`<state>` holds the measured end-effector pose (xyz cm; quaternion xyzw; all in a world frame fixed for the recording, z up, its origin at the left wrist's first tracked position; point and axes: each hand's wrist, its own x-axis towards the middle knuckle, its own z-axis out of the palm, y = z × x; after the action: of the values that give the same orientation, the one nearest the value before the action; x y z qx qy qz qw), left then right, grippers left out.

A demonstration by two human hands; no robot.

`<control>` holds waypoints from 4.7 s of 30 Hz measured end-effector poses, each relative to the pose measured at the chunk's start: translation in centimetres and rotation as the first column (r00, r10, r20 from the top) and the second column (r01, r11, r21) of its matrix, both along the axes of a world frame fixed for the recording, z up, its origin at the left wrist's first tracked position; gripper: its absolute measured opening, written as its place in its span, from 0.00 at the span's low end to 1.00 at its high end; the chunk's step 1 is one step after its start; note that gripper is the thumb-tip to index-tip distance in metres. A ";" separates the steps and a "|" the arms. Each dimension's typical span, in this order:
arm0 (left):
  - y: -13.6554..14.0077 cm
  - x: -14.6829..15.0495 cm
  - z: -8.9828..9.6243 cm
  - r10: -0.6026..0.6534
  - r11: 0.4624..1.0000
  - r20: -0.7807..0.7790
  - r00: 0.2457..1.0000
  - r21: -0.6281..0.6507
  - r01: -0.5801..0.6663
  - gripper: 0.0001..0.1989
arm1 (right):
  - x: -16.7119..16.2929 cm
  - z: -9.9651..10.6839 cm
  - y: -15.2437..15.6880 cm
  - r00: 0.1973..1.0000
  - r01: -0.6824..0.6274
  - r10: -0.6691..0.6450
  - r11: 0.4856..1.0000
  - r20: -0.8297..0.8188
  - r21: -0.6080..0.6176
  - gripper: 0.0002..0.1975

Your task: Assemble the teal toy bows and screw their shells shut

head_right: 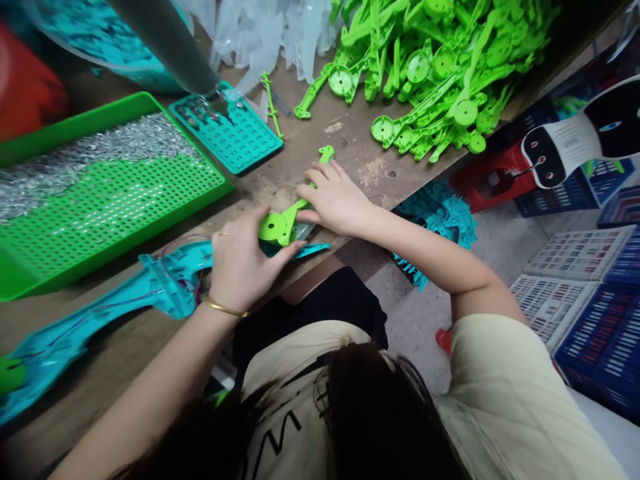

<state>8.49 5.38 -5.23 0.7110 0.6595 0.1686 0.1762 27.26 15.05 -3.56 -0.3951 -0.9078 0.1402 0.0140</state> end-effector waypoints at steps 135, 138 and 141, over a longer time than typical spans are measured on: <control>-1.4 -0.9 -0.1 -0.252 0.950 -0.154 0.955 0.147 0.275 0.17 | -1.0 0.5 -3.6 0.990 -0.141 0.141 0.990 -0.024 0.028 0.20; -1.3 -0.9 -0.1 -0.247 0.958 -0.122 0.961 0.117 0.261 0.17 | -0.9 0.5 -3.5 0.988 -0.150 0.151 0.988 -0.042 0.026 0.20; -1.2 -0.9 -0.2 -0.245 0.961 -0.091 0.965 0.111 0.254 0.17 | -1.1 0.5 -3.7 0.990 -0.143 0.143 0.989 -0.005 0.048 0.20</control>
<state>7.61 4.23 -5.42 0.8037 0.5594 0.1576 0.1273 26.15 11.35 -3.11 -0.3281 -0.9367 0.1210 0.0170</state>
